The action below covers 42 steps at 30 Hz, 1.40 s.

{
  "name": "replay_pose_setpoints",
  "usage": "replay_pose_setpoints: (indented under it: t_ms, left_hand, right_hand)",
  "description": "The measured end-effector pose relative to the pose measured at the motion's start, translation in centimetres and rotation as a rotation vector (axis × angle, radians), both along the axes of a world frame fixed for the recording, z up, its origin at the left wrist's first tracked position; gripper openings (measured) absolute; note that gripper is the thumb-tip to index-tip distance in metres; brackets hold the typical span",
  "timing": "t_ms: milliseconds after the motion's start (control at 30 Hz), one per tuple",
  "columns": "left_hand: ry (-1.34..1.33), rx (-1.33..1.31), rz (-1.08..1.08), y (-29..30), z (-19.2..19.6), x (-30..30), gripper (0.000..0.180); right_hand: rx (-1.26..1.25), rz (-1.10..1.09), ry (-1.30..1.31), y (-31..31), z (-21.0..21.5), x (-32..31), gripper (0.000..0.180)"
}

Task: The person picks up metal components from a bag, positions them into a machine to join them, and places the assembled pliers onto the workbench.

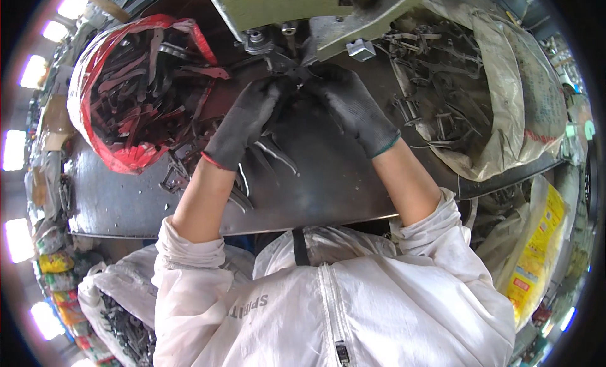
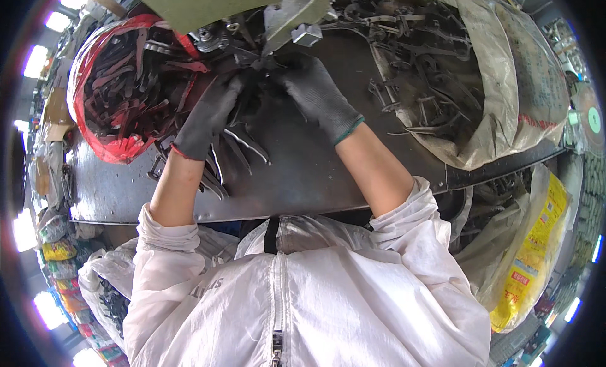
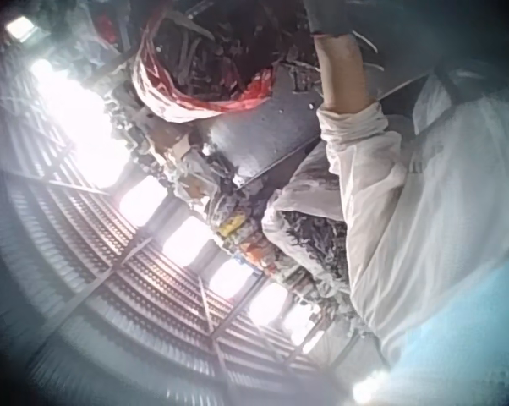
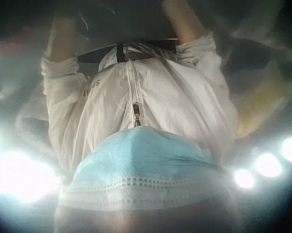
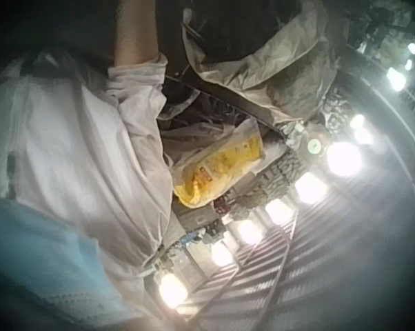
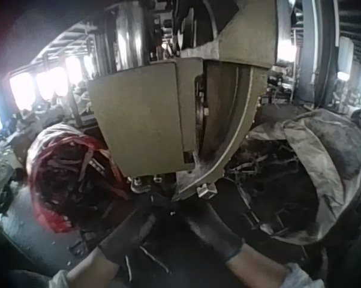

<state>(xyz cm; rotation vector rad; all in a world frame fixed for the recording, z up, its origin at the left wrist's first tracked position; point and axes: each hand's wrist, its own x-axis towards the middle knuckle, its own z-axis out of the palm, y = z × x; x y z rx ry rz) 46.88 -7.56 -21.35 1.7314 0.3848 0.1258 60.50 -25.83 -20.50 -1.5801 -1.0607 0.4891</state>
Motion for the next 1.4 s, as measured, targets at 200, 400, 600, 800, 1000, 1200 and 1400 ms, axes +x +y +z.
replay_pose_setpoints:
  t_ms: [200,400,600,800,1000,1200,1400]
  left_hand:
    - [-0.016,-0.034,-0.106,0.6,-3.7,0.3,0.040]
    - [0.273,0.997,0.073,3.8,1.5,0.4,0.029]
    - [-0.109,1.584,0.215,16.2,-1.6,-3.0,0.024]
    - [-0.096,1.369,0.059,16.3,-1.5,-3.4,0.028]
    - [0.015,0.947,0.286,10.0,3.4,-4.0,0.024]
    - [0.069,0.541,0.068,6.1,6.6,-8.3,0.032]
    - [0.259,0.303,-0.299,-0.3,9.4,-7.2,0.050]
  right_hand:
    - [-0.207,-0.058,0.223,1.2,-3.2,0.7,0.031]
    - [-0.074,-0.091,0.759,-0.7,-2.1,-0.7,0.039]
    - [-0.101,-0.071,0.701,-0.4,-2.1,-0.5,0.044]
    - [-0.056,-0.139,0.539,-0.6,2.5,-2.5,0.046]
    - [-0.276,-0.098,0.419,-1.9,-1.3,-1.3,0.043]
    - [-0.155,-0.114,0.782,-2.2,-0.6,-2.1,0.024]
    - [-0.132,-0.174,0.789,-0.8,-1.4,-3.9,0.018]
